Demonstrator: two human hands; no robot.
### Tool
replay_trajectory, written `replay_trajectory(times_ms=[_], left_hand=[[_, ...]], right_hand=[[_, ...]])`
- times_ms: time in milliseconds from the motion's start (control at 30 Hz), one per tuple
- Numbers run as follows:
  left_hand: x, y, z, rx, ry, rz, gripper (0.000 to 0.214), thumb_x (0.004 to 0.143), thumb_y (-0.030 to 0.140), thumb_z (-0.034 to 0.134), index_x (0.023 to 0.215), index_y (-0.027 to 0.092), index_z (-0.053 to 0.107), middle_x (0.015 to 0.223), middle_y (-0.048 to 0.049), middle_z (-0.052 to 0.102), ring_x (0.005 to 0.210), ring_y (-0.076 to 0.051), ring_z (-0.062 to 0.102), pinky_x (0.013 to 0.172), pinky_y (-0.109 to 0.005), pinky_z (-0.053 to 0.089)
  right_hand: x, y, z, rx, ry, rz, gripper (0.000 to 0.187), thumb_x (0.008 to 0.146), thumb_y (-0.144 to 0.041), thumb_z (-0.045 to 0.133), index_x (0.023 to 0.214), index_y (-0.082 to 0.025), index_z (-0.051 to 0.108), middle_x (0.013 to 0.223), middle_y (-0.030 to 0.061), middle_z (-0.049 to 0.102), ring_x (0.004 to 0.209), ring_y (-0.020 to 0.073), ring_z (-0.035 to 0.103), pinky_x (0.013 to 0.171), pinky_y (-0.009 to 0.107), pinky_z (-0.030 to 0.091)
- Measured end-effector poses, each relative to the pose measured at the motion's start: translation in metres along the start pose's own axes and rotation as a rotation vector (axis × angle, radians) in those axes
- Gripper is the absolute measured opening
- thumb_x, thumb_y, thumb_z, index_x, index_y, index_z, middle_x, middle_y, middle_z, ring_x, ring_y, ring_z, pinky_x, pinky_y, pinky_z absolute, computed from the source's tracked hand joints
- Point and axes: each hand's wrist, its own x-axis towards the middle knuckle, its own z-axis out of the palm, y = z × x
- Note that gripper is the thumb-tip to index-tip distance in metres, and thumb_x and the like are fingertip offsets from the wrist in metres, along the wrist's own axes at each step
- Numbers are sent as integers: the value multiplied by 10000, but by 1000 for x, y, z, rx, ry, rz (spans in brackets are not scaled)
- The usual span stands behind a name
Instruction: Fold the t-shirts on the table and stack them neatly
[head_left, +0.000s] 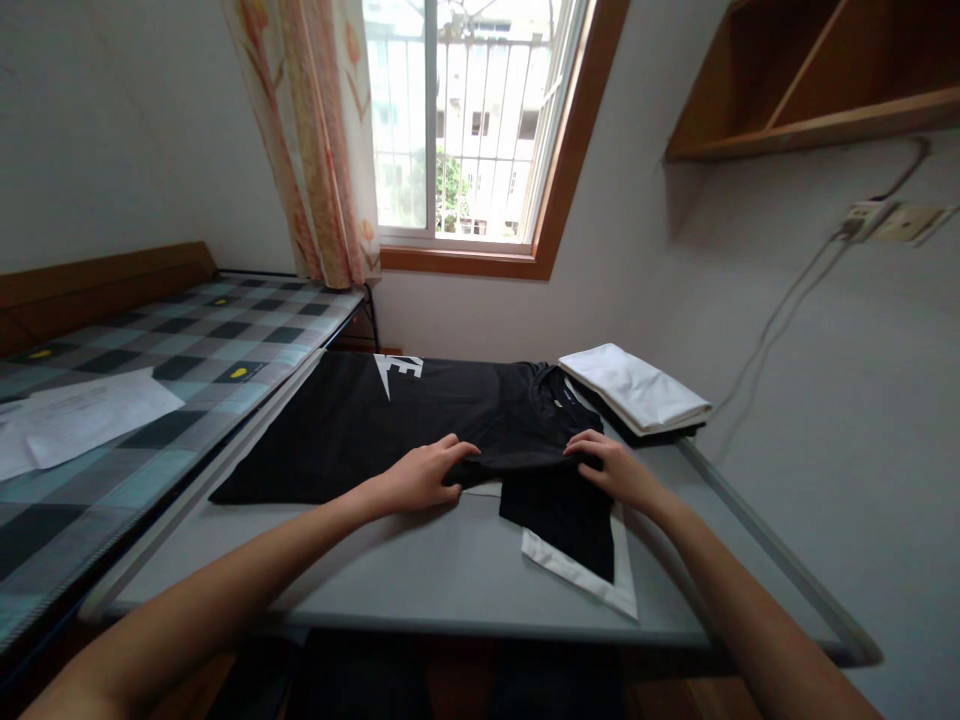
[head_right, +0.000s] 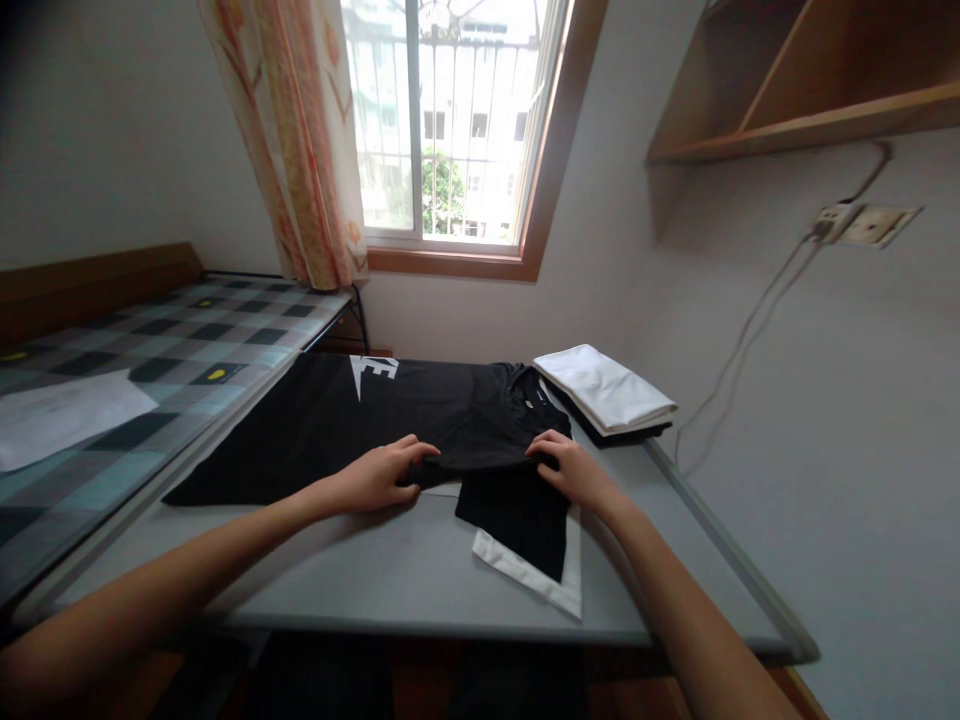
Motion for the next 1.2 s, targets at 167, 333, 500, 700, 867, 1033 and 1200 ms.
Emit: replay_trajectory(times_ms=[167, 333, 500, 700, 867, 1033, 1200], left_hand=[[-41, -12, -10, 155, -113, -3, 648, 701, 119, 539, 1335, 234, 478, 1060, -39, 623, 932, -202, 639, 815, -276, 492], [-80, -43, -38, 154, -146, -64, 546, 681, 60, 460, 1185, 238, 573, 1023, -22, 643, 930, -177, 630, 819, -255, 470], [-119, -81, -81, 183, -149, -238, 366, 631, 106, 497, 949, 222, 634, 961, -31, 638, 891, -202, 602, 806, -286, 458], [-157, -140, -129, 86, -62, -426, 146, 677, 332, 551, 703, 211, 627, 804, 1, 633, 791, -182, 568, 758, -286, 448], [-168, -175, -154, -38, 69, -640, 386, 651, 585, 563, 755, 222, 641, 725, 66, 673, 787, -170, 566, 789, -310, 450], [-142, -198, -164, 3, 355, -706, 373, 666, 501, 592, 868, 188, 614, 859, -22, 695, 827, -206, 613, 750, -276, 467], [-94, -217, -151, 218, 426, -779, 366, 772, 303, 496, 1085, 143, 599, 945, -33, 685, 852, -179, 615, 753, -240, 452]], right_hand=[[1, 11, -4, 93, 84, -14, 249, 804, -291, 508, 903, -209, 721, 989, 73, 681, 949, 229, 639, 913, 370, 482], [4, 17, -7, 150, 109, 31, 271, 798, -357, 523, 901, -207, 724, 969, 77, 702, 946, 246, 644, 904, 389, 486], [5, 19, -11, 179, 102, 91, 281, 769, -372, 534, 897, -208, 723, 965, 76, 719, 942, 259, 651, 895, 397, 492], [10, 16, -11, 183, 162, 155, 312, 768, -362, 511, 935, -200, 718, 952, 68, 731, 903, 257, 661, 829, 377, 510], [19, 22, -9, 210, 217, 188, 360, 766, -385, 505, 973, -174, 711, 908, 71, 728, 813, 241, 657, 742, 358, 525], [48, 33, -4, 181, 340, 266, 392, 747, -342, 504, 1021, -142, 699, 978, 93, 728, 857, 244, 662, 798, 369, 519], [85, 31, 7, -15, 342, 451, 397, 756, -246, 501, 1070, -96, 693, 1036, 144, 716, 939, 256, 661, 852, 345, 495]])
